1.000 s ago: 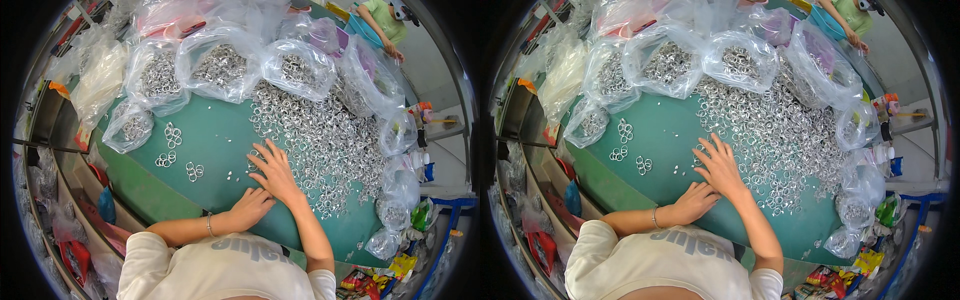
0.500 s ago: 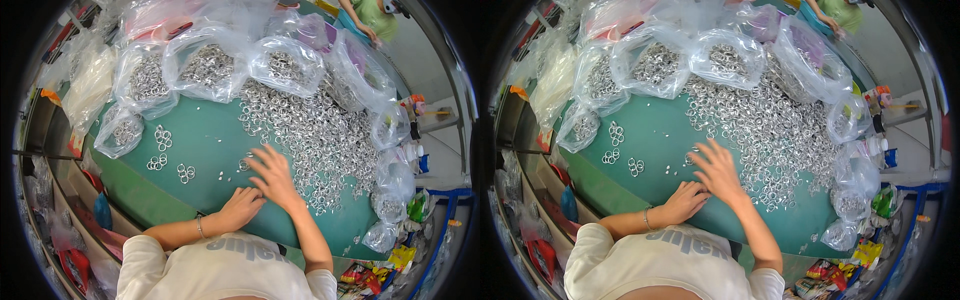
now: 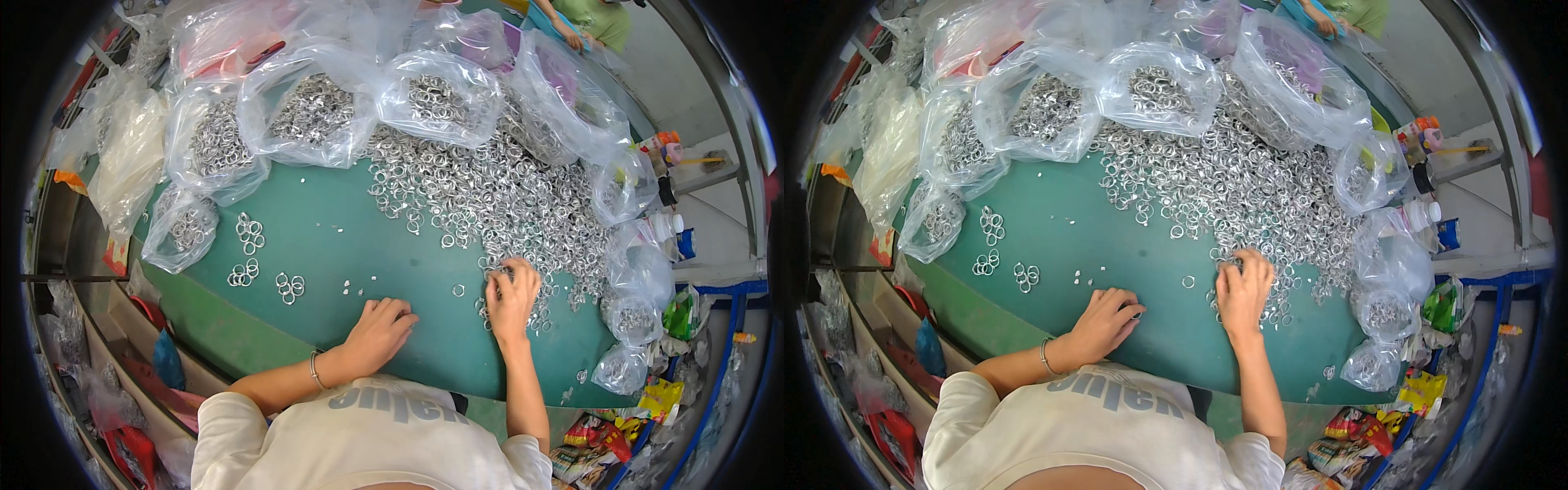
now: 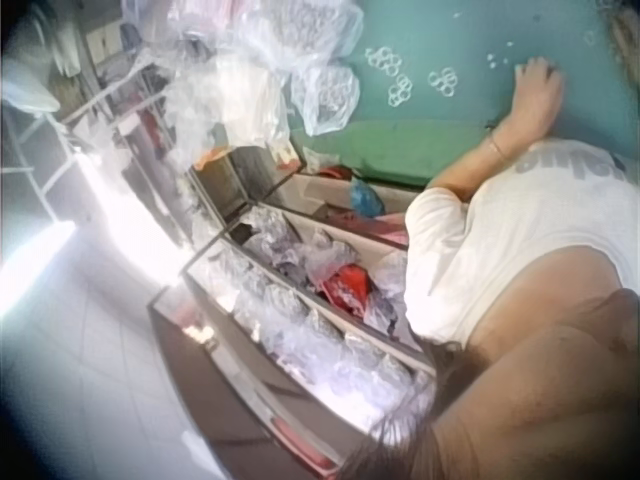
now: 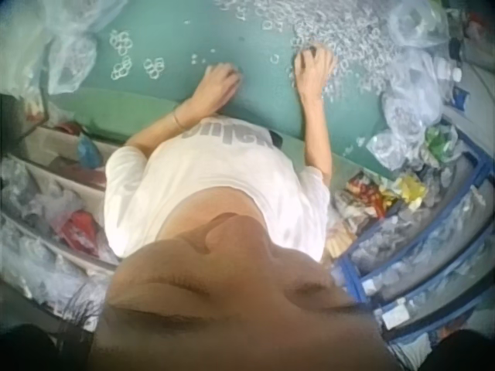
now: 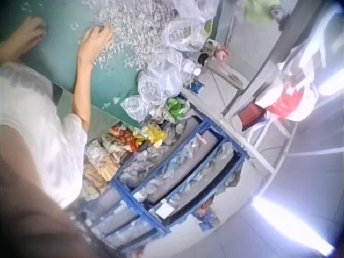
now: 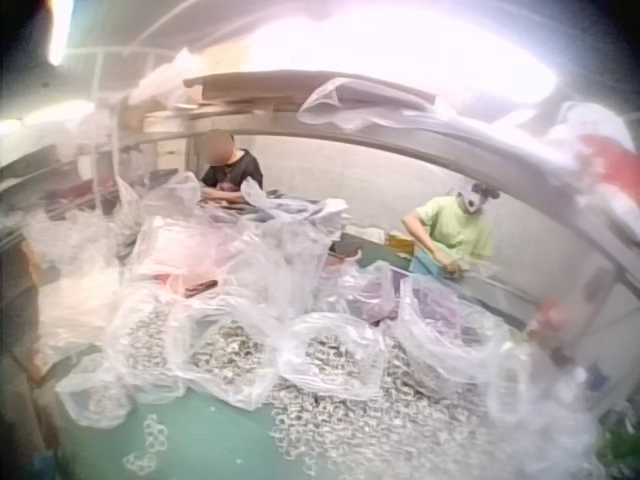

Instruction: The person sorts through a large pile of small metal rings on a green tabletop by hand, picking up individual rings to move them between different piles or into nearby plastic bags.

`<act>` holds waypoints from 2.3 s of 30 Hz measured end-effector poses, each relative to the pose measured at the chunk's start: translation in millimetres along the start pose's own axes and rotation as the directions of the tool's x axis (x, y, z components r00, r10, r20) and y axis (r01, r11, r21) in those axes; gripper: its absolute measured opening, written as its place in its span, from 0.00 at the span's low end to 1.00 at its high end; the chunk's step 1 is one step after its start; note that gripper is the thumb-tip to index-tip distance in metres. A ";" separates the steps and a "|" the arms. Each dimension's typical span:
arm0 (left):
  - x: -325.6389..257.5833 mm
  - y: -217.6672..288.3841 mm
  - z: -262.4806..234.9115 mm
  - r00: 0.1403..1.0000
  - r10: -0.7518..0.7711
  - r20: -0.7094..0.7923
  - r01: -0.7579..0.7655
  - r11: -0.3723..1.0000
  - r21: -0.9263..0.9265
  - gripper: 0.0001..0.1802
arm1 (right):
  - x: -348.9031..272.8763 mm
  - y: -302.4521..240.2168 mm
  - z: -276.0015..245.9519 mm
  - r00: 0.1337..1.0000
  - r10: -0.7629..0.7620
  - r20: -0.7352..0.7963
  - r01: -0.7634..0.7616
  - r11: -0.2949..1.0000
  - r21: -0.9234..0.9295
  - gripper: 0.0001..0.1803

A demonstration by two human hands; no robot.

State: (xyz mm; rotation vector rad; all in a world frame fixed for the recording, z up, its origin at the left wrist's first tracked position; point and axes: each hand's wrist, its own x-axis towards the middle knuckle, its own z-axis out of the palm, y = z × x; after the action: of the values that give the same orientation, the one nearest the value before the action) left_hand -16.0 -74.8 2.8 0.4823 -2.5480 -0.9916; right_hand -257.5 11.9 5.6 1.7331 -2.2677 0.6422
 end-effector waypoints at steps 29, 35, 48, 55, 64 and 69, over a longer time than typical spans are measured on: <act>25.3 13.4 13.8 1.000 0.020 0.011 -0.021 0.996 0.088 0.18 | -17.7 36.1 -18.0 0.944 0.328 -0.034 -0.329 0.944 -0.032 0.22; 30.9 14.6 16.8 1.000 -0.009 0.017 0.007 0.994 0.110 0.20 | -19.9 10.9 -23.0 0.969 0.242 0.047 -0.232 0.959 -0.161 0.22; 46.7 21.2 22.9 0.995 -0.097 0.029 0.097 0.995 0.012 0.28 | -31.7 -44.5 -11.8 0.979 -0.011 0.203 -0.066 0.928 0.367 0.08; 45.3 19.3 24.2 0.996 -0.005 0.094 0.000 0.999 0.053 0.17 | 11.9 0.7 -15.1 0.974 0.224 0.028 -0.224 0.943 0.246 0.15; 38.5 12.5 23.3 0.995 0.051 0.088 -0.052 0.999 0.011 0.13 | -25.8 -14.8 -24.6 0.960 -0.065 0.271 0.009 0.979 0.202 0.15; 33.8 13.7 20.5 0.994 0.047 0.100 -0.049 0.999 0.016 0.15 | -39.8 5.7 -37.7 0.994 -0.019 0.110 -0.006 0.976 0.216 0.10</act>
State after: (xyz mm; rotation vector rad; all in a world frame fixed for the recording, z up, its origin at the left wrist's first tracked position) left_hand -57.3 -68.3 5.3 0.3832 -2.6458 -0.9989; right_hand -255.1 64.9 20.7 1.9185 -2.3401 0.8388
